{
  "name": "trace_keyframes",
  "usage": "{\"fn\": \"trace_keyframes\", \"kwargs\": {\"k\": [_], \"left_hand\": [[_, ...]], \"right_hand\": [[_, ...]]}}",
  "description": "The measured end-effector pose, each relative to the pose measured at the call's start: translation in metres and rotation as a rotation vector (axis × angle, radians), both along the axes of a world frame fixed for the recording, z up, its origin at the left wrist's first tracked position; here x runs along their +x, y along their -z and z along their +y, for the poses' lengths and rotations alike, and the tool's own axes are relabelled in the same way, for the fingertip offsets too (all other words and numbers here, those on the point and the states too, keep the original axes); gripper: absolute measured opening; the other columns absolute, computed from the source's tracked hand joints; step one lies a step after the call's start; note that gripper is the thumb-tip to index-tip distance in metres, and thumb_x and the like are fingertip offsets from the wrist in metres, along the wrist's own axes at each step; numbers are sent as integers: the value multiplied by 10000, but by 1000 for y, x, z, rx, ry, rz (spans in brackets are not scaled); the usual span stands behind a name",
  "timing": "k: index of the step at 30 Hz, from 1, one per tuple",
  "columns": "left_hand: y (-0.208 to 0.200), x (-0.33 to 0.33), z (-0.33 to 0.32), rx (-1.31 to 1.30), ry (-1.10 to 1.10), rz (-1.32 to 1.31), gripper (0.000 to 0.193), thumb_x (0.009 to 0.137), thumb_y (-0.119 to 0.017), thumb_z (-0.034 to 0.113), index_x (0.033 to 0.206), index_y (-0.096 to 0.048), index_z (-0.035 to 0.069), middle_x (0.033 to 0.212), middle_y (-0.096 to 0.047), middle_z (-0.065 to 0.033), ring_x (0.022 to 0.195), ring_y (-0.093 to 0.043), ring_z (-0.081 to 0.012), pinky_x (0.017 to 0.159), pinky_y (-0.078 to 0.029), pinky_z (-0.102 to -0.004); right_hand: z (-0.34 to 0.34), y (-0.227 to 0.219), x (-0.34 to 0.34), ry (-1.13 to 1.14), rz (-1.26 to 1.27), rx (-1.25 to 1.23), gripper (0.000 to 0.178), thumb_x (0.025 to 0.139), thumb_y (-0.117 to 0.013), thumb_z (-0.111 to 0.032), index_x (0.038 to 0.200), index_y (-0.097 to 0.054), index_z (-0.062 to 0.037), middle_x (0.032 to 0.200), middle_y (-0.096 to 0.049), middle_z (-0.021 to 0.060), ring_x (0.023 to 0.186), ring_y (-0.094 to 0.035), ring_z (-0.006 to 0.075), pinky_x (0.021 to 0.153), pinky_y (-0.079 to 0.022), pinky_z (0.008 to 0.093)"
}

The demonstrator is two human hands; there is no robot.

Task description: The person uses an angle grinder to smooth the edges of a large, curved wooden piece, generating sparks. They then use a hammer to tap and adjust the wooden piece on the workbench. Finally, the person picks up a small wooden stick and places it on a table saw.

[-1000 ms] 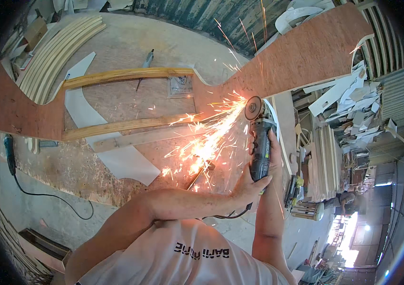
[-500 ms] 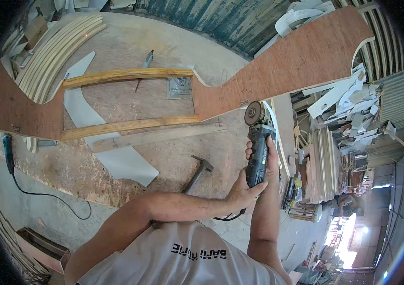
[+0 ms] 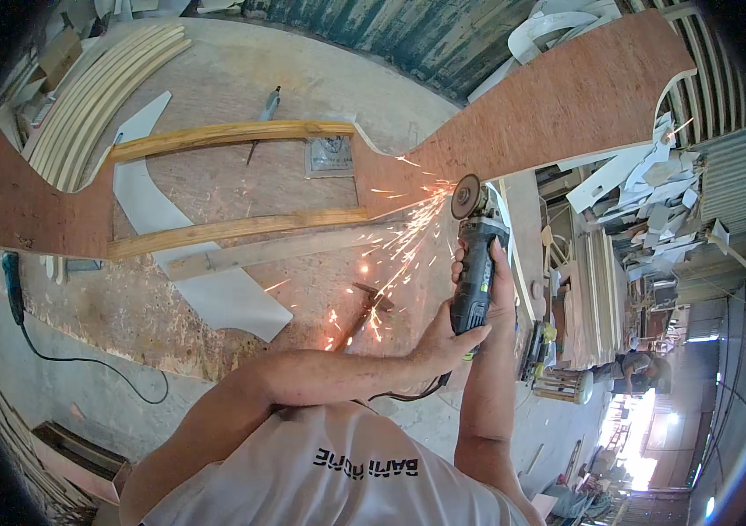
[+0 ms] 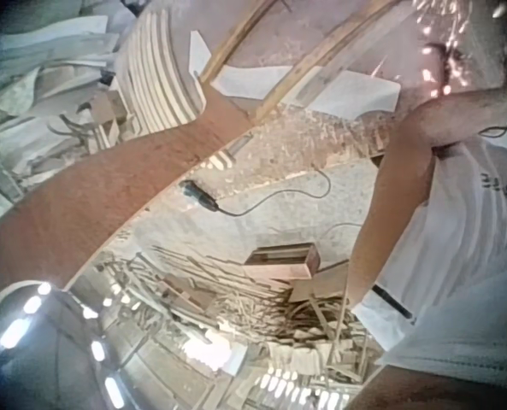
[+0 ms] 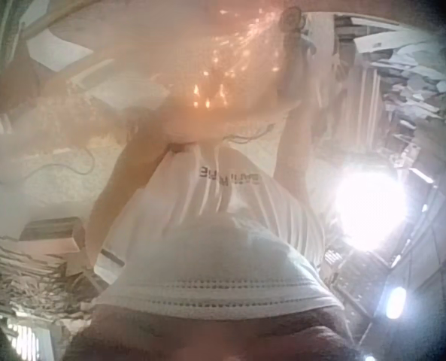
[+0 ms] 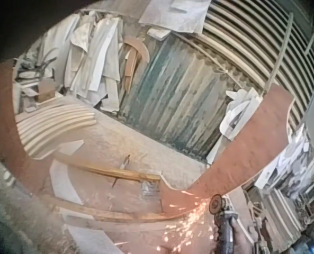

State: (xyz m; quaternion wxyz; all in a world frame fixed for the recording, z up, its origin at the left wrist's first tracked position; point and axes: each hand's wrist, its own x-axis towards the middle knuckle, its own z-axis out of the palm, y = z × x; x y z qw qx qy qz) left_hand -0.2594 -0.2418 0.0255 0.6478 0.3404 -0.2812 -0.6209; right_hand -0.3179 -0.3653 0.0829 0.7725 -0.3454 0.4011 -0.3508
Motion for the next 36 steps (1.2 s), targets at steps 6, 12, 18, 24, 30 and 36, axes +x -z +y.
{"fn": "trace_keyframes", "kwargs": {"k": [6,12,18,24,30,36], "left_hand": [[-4,6,4,60,66,-17,635,857,-739,293,1289,-396,-21,1075,-557,-100,984,-564,-153,852,-486,-307],[-13,14,6,29,60,11,650,854,-739,308,1289,-394,-30,1084,-560,-109,990,-568,-160,847,-487,-308],[-8,10,1,0,69,21,667,852,-740,327,1284,-393,-44,1073,-559,-116,986,-570,-169,854,-485,-316],[0,7,-3,-46,-13,-11,638,847,-745,306,1265,-411,-40,1054,-558,-107,946,-578,-170,823,-499,-323],[18,15,-4,-50,47,-53,623,852,-739,280,1265,-414,-55,1059,-561,-106,975,-579,-171,841,-501,-321],[18,25,-3,-18,108,-47,650,852,-743,264,1290,-401,-72,1103,-566,-124,1009,-579,-176,878,-494,-319]], "right_hand": [[-1,2,-5,-27,5,25,587,923,-606,-483,1211,-525,22,949,-661,149,754,-681,228,673,-597,334],[1,-4,-4,6,68,-4,584,931,-595,-484,1228,-524,13,934,-670,142,754,-684,238,684,-600,341],[1,-15,6,-7,82,-16,594,932,-595,-485,1226,-523,26,930,-672,139,751,-684,231,682,-599,337],[2,-11,8,8,69,-37,595,933,-596,-478,1226,-523,34,925,-669,139,746,-681,228,683,-597,335],[6,1,16,77,57,-91,550,940,-588,-465,1207,-535,14,915,-665,126,730,-673,213,666,-587,316],[8,6,19,56,34,-98,522,945,-585,-460,1196,-540,-5,913,-659,109,730,-665,197,627,-578,295]]}}
